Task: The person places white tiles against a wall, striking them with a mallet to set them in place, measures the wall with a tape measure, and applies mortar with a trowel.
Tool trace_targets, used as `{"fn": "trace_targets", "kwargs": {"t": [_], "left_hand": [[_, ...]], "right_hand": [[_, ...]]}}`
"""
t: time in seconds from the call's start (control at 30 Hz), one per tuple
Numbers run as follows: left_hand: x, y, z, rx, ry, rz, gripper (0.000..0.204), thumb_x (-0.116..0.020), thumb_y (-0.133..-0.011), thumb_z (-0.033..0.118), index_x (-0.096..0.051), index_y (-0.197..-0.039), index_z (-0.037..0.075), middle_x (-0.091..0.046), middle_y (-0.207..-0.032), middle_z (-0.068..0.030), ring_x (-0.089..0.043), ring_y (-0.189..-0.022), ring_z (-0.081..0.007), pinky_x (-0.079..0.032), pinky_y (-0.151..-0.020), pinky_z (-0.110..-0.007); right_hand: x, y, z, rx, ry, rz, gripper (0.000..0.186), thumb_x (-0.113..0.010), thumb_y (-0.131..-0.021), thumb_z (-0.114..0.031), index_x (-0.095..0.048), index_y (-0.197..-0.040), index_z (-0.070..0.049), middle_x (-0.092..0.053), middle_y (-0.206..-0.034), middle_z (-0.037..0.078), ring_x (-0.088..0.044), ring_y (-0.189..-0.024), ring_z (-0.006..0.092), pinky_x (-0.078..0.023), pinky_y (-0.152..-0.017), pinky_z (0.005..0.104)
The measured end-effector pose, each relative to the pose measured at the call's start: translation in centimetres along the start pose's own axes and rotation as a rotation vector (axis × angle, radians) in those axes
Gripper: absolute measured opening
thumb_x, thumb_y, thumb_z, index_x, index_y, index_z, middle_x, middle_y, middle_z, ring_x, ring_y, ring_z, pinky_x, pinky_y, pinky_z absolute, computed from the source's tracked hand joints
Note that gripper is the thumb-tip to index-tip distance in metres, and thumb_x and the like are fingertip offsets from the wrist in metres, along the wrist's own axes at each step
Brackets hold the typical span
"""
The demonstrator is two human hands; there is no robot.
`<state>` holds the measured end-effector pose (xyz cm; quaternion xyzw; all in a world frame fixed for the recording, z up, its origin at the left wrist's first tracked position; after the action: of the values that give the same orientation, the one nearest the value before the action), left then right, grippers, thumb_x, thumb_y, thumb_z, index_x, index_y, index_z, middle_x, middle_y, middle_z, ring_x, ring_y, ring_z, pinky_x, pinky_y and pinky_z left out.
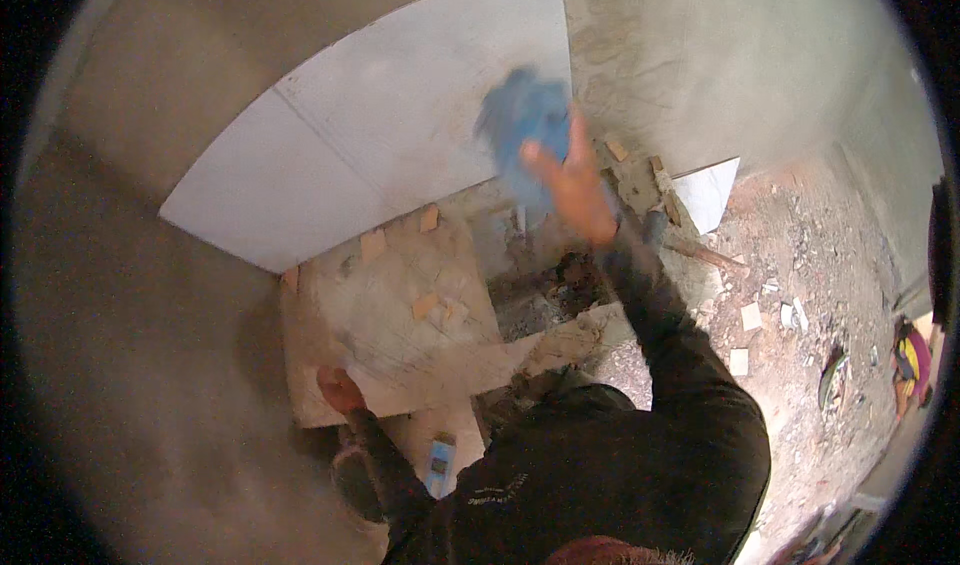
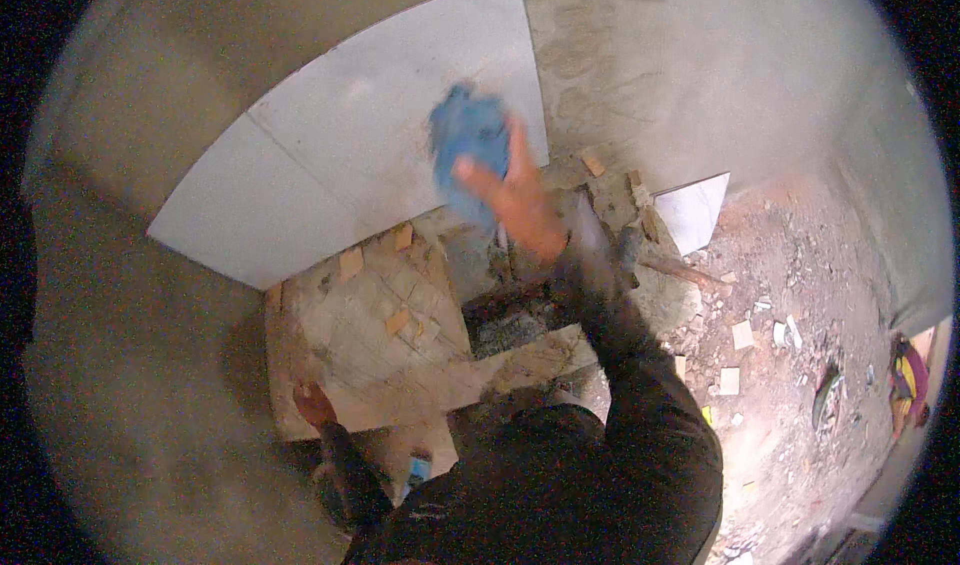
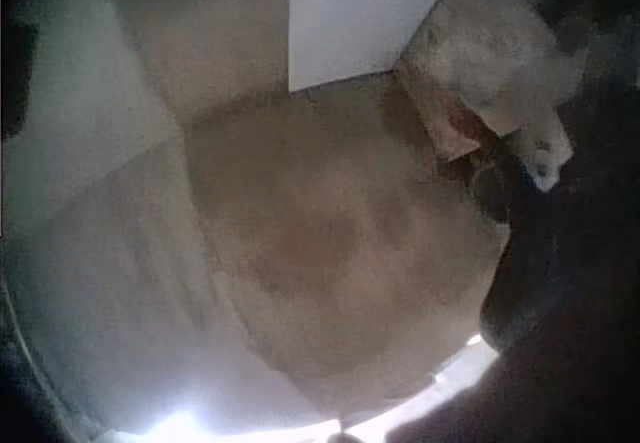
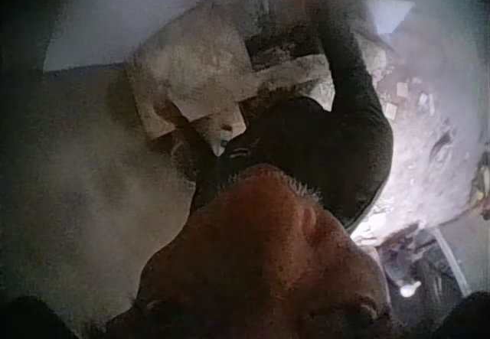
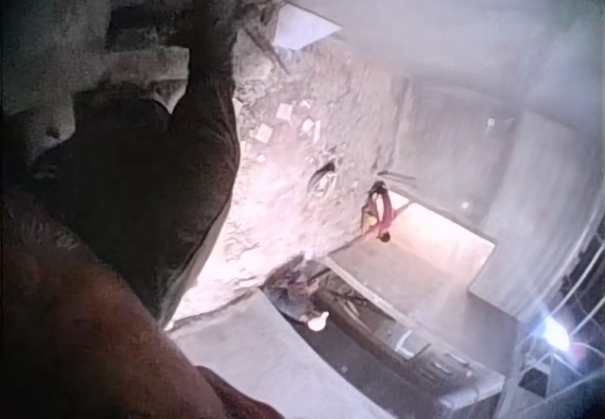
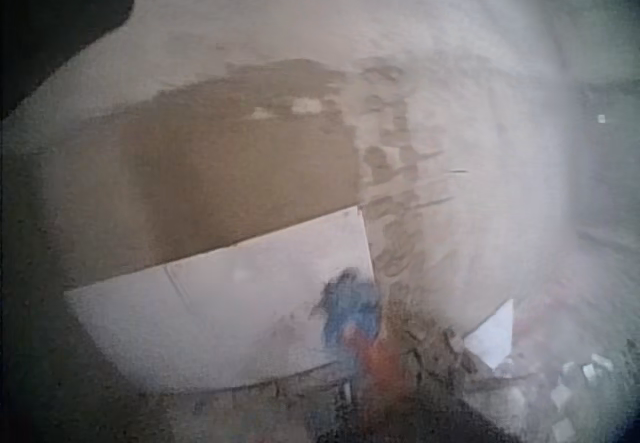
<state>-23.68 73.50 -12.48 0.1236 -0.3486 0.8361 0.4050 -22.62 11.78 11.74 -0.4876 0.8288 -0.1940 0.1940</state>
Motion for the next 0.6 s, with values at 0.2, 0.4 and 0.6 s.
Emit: {"fn": "trace_targets", "kwargs": {"t": [0.2,0.4,0.6], "left_hand": [[-9.7,4.3,-15.3,0.27,-1.208,-0.134,0.063,-0.043,-0.107,0.05,-0.039,-0.156,0.011,-0.04,-0.159,-0.0202,-0.037,-0.147,-0.0391,-0.026,-0.117,-0.066],[-11.9,6.8,-6.5,-0.376,-1.38,0.119,0.068,-0.042,-0.105,0.057,-0.041,-0.156,0.013,-0.031,-0.164,-0.018,-0.026,-0.151,-0.0453,-0.025,-0.116,-0.069],[-9.2,6.6,-9.0,0.017,-1.374,-0.268,0.066,-0.039,-0.106,0.055,-0.04,-0.156,0.012,-0.023,-0.167,-0.0176,-0.02,-0.154,-0.0439,-0.025,-0.114,-0.072]], "right_hand": [[6.2,-17.1,0.0,0.483,0.07,0.482,0.064,-0.072,-0.095,-0.033,-0.045,-0.141,0.002,-0.058,-0.129,0.015,-0.056,-0.118,0.0281,-0.044,-0.104,0.0391],[3.7,-25.2,3.7,0.831,0.762,0.927,0.061,-0.075,-0.087,-0.025,-0.053,-0.136,0.003,-0.058,-0.129,0.024,-0.053,-0.12,0.0438,-0.036,-0.11,0.0517],[-11.5,-19.8,4.9,0.91,0.896,0.27,0.071,-0.081,-0.068,-0.022,-0.063,-0.136,-0.024,-0.064,-0.114,0.012,-0.056,-0.119,0.0348,-0.038,-0.106,0.0574]]}}
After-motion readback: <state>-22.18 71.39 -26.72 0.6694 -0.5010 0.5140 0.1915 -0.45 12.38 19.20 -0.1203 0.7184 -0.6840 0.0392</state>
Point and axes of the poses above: each hand's wrist, its own y-axis away from the middle knuckle, its own x-axis out of the back of the hand, z = x × y, the point moved 6 cm from there along -y, towards the middle knuckle
